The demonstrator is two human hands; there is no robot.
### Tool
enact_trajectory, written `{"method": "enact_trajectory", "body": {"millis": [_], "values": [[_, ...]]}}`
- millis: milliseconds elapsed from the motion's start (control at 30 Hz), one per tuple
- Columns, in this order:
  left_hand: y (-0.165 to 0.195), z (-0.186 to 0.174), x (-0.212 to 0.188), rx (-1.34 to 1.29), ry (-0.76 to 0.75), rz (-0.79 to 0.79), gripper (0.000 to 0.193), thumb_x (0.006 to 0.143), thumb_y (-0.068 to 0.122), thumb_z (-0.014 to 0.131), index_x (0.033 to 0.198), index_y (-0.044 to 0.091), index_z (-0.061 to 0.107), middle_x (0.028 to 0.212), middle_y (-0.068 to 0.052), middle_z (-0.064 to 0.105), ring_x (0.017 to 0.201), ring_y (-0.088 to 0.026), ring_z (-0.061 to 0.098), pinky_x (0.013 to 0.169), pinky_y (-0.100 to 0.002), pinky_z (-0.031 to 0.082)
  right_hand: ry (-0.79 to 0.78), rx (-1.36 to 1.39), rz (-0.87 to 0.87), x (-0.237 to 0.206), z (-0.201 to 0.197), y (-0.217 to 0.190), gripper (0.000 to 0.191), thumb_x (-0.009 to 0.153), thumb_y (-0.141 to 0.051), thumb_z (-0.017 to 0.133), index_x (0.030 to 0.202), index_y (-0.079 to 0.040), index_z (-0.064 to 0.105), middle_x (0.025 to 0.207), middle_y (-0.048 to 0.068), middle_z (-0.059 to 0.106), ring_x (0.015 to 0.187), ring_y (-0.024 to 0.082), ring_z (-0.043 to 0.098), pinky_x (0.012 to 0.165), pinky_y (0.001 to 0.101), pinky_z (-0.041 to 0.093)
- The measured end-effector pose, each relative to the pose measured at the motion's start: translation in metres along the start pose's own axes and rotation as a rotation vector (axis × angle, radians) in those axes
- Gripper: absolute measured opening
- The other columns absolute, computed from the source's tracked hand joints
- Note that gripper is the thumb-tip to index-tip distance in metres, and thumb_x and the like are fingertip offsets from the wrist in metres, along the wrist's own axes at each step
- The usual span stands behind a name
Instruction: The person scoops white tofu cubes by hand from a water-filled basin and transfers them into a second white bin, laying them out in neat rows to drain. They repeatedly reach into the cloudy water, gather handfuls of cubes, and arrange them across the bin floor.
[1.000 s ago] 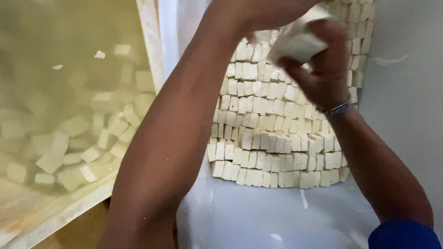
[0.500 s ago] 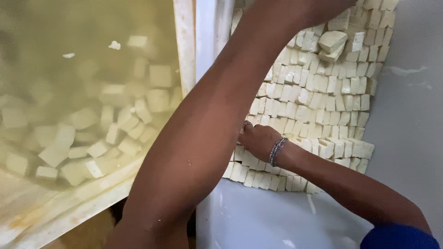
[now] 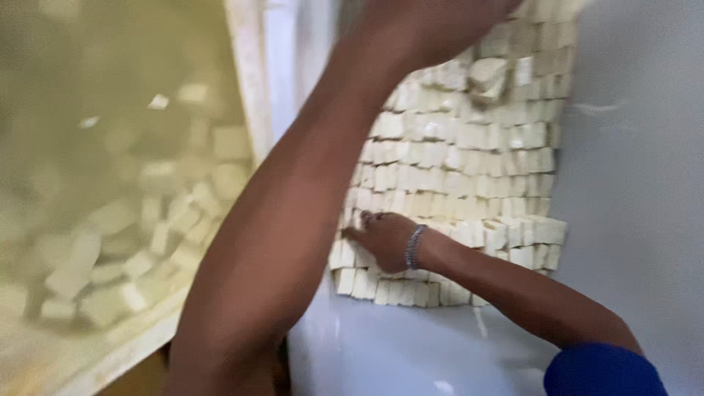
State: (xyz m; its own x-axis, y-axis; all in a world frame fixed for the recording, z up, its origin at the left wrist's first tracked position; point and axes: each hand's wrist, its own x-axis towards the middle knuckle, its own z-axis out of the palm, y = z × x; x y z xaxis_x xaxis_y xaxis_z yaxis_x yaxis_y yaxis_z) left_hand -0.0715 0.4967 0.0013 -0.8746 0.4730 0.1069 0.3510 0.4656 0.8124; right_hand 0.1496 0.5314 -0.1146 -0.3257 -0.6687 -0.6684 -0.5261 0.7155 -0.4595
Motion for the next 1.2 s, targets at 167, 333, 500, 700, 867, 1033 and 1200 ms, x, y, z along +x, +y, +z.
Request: {"method": "enact_trajectory", "body": {"millis": [167, 333, 500, 700, 867, 1033, 1200], "values": [[0.017, -0.031, -0.012, 0.120, 0.013, 0.207, 0.056, 0.099, 0.050, 0.069, 0.128, 0.002, 0.065, 0.115, -0.020, 0.073, 0.106, -0.036, 0.069, 0.089, -0.047, 0.054, -0.118, 0.044, 0.102, -0.003, -0.018, 0.008, 0.082, 0.084, -0.011, 0.059, 0.160, -0.026, 0.031, 0.132, 0.023, 0.060, 0.120, 0.037, 0.062, 0.103, 0.0512, 0.051], [0.033, -0.041, -0.016, 0.089, -0.031, 0.065, 0.051, 0.095, 0.044, 0.072, 0.123, 0.003, 0.060, 0.114, -0.016, 0.072, 0.105, -0.030, 0.071, 0.087, -0.043, 0.056, 0.750, 0.367, 0.329, -0.025, -0.061, 0.141, 0.038, 0.093, -0.015, 0.056, 0.126, 0.002, 0.061, 0.120, 0.024, 0.065, 0.109, 0.038, 0.063, 0.096, 0.0530, 0.048], [0.039, -0.042, -0.016, 0.054, -0.019, 0.081, 0.051, 0.097, 0.043, 0.072, 0.125, 0.003, 0.060, 0.113, -0.017, 0.071, 0.106, -0.028, 0.072, 0.086, -0.042, 0.057, 1.200, 0.227, 0.930, -0.063, -0.057, 0.278, 0.046, 0.093, -0.032, 0.080, 0.118, 0.004, 0.066, 0.100, 0.021, 0.070, 0.093, 0.032, 0.069, 0.085, 0.0466, 0.056], [0.042, -0.041, -0.018, 0.046, -0.072, 0.068, 0.051, 0.095, 0.042, 0.073, 0.125, 0.001, 0.060, 0.112, -0.017, 0.071, 0.108, -0.028, 0.071, 0.086, -0.043, 0.057, 1.307, 0.865, 0.941, -0.072, -0.018, 0.290, 0.030, 0.089, -0.024, 0.080, 0.106, -0.004, 0.065, 0.098, 0.010, 0.072, 0.083, 0.019, 0.069, 0.077, 0.0398, 0.059], [0.044, -0.040, -0.020, 0.065, -0.062, 0.074, 0.053, 0.099, 0.045, 0.071, 0.130, 0.004, 0.060, 0.118, -0.016, 0.070, 0.111, -0.027, 0.071, 0.088, -0.042, 0.057, 1.473, 0.630, 0.628, -0.062, -0.035, 0.292, 0.027, 0.093, -0.018, 0.077, 0.106, -0.005, 0.057, 0.101, 0.014, 0.069, 0.083, 0.017, 0.067, 0.077, 0.0399, 0.063], [0.027, -0.036, -0.013, 0.077, -0.047, 0.131, 0.047, 0.096, 0.045, 0.068, 0.118, 0.004, 0.070, 0.100, -0.015, 0.076, 0.091, -0.027, 0.073, 0.077, -0.042, 0.057, 1.095, -0.071, 0.564, -0.027, -0.038, 0.283, 0.048, 0.086, -0.027, 0.086, 0.125, -0.009, 0.066, 0.115, 0.025, 0.067, 0.093, 0.035, 0.066, 0.077, 0.0485, 0.059], [0.012, -0.010, 0.010, -0.027, -0.152, -0.071, 0.042, 0.095, 0.054, 0.058, 0.098, 0.019, 0.080, 0.070, 0.002, 0.078, 0.064, -0.010, 0.074, 0.057, -0.029, 0.063, 0.865, 0.008, 0.564, -0.044, -0.060, 0.291, 0.074, 0.085, -0.029, 0.085, 0.150, -0.007, 0.057, 0.146, 0.030, 0.053, 0.113, 0.041, 0.063, 0.090, 0.0531, 0.055]]}}
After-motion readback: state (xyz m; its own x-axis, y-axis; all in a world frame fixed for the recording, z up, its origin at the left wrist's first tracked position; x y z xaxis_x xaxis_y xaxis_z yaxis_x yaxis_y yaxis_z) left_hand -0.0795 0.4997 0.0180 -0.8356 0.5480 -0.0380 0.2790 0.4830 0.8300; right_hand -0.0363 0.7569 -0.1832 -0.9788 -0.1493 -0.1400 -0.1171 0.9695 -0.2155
